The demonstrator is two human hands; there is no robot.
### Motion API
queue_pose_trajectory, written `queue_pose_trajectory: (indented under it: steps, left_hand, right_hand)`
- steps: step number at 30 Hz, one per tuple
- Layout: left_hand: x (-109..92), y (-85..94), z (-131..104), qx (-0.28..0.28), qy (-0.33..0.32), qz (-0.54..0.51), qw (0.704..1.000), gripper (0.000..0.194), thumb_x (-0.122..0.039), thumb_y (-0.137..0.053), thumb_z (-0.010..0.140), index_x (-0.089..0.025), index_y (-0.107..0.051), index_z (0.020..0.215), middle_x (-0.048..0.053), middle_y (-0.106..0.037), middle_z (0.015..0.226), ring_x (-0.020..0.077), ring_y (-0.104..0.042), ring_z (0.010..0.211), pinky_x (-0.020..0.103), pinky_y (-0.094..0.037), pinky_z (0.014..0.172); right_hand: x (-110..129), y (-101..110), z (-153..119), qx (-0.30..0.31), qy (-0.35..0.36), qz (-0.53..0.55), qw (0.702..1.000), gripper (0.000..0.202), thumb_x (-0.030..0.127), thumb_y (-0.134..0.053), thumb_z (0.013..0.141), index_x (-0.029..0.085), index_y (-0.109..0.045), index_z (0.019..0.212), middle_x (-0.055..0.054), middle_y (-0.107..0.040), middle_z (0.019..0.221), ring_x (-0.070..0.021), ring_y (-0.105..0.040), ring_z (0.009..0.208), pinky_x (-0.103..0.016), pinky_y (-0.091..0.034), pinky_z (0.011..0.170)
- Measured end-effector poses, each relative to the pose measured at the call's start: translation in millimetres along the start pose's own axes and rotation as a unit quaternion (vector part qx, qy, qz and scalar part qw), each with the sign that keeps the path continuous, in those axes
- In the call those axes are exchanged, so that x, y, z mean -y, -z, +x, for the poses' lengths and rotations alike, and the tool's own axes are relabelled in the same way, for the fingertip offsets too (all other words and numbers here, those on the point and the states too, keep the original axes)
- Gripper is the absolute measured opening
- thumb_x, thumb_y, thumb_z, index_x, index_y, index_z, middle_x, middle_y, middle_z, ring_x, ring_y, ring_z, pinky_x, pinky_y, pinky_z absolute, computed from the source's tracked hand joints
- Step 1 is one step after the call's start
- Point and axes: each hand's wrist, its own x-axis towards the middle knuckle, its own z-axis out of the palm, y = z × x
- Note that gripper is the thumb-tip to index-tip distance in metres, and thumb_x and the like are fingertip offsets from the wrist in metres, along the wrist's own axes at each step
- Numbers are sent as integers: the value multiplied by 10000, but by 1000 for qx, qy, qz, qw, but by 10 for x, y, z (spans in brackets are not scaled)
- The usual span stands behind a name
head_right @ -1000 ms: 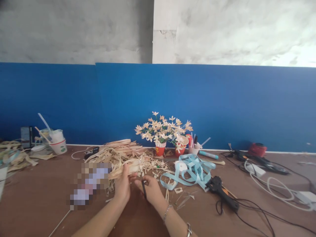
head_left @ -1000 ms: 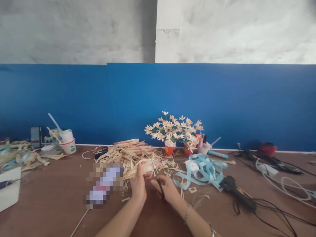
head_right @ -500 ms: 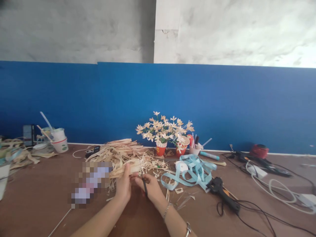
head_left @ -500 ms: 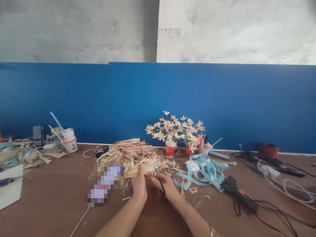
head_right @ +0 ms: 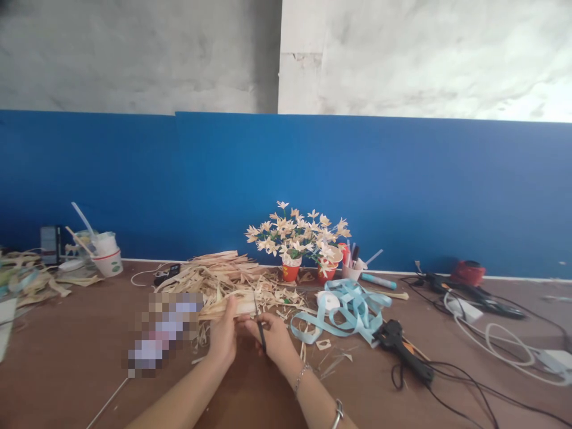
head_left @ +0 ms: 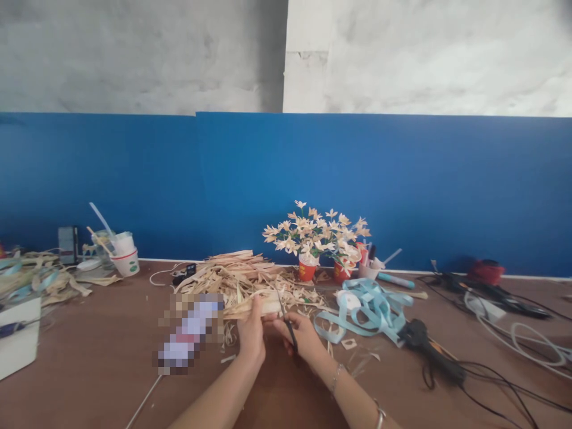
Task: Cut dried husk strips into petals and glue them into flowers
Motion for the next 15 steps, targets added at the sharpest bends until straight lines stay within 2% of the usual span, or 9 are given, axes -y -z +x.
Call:
queue_pose_trajectory:
  steps: [4,7,11,15]
  left_hand:
    - [18,9,9,9,-19,33,999,409,-466,-691,630,-92,-631,783,62,-656,583,154,-577,413,247,-449,383]
    - [10,40,54,7,-19,69,997,412,-501,-668,632,-92,-617,648,24,-576,417,137,-523,355,238,-416,372]
    - [-22,82,134,21,-51,84,995,424,-524,-649,627,-138,-526,504,-20,-483,326,92,-426,298,197,-319,323]
    - [-72,97,196,12,-69,110,991,446,-525,-643,623,-174,-425,457,-61,-396,294,59,-335,266,173,-236,291]
  right_hand:
    - [40,15,-6,-25,1,-29,999,418,569,-597,661,168,-494,602,79,-419,350,-57,-361,276,-163,-243,295]
    - [79,33,-17,-41,0,-23,999,404,554,-597,663,174,-483,587,74,-423,347,-64,-370,278,-170,-248,301]
    - [72,138,-10,-93,-5,-8,996,315,487,-580,691,176,-529,709,49,-496,420,-107,-464,356,-195,-329,353]
    - [-5,325,5,-166,80,-154,971,229,295,-534,696,168,-594,877,-31,-644,685,-177,-592,614,-265,-444,574]
